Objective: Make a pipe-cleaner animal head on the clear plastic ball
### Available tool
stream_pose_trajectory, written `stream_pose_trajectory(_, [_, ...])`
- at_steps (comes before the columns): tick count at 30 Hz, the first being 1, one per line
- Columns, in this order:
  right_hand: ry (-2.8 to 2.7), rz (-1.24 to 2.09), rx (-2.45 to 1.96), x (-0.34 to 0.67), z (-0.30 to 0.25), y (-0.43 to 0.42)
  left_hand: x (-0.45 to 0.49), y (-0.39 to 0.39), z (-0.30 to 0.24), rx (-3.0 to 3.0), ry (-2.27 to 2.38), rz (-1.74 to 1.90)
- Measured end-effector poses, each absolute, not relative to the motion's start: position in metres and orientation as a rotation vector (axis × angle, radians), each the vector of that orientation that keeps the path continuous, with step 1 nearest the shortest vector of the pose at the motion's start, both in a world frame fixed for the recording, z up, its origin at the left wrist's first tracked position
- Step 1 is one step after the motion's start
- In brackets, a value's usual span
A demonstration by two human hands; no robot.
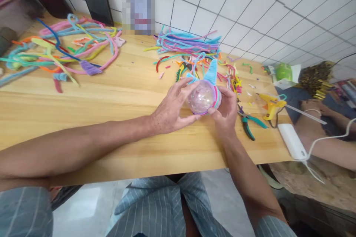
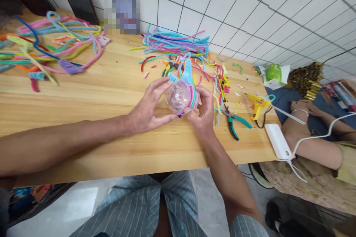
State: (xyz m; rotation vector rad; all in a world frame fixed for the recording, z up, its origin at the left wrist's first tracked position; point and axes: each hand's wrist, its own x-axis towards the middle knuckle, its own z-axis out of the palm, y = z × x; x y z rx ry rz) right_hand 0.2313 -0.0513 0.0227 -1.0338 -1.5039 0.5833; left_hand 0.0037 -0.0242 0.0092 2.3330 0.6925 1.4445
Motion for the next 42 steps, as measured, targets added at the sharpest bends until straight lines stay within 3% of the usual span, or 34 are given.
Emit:
stream_pose_trajectory(14, [-1.867, 0.317, -1.118, 0.219, 0.034, -0.061, -0.001, -0.019, -0.003, 2.436, 0.641, 1.361])
stream_pose_trajectory(42, [-1.859, 0.39, -1.139, 0.218, 0.035, -0.055, -0.006, -0.012, 0.0, 2.549, 0.59, 1.345])
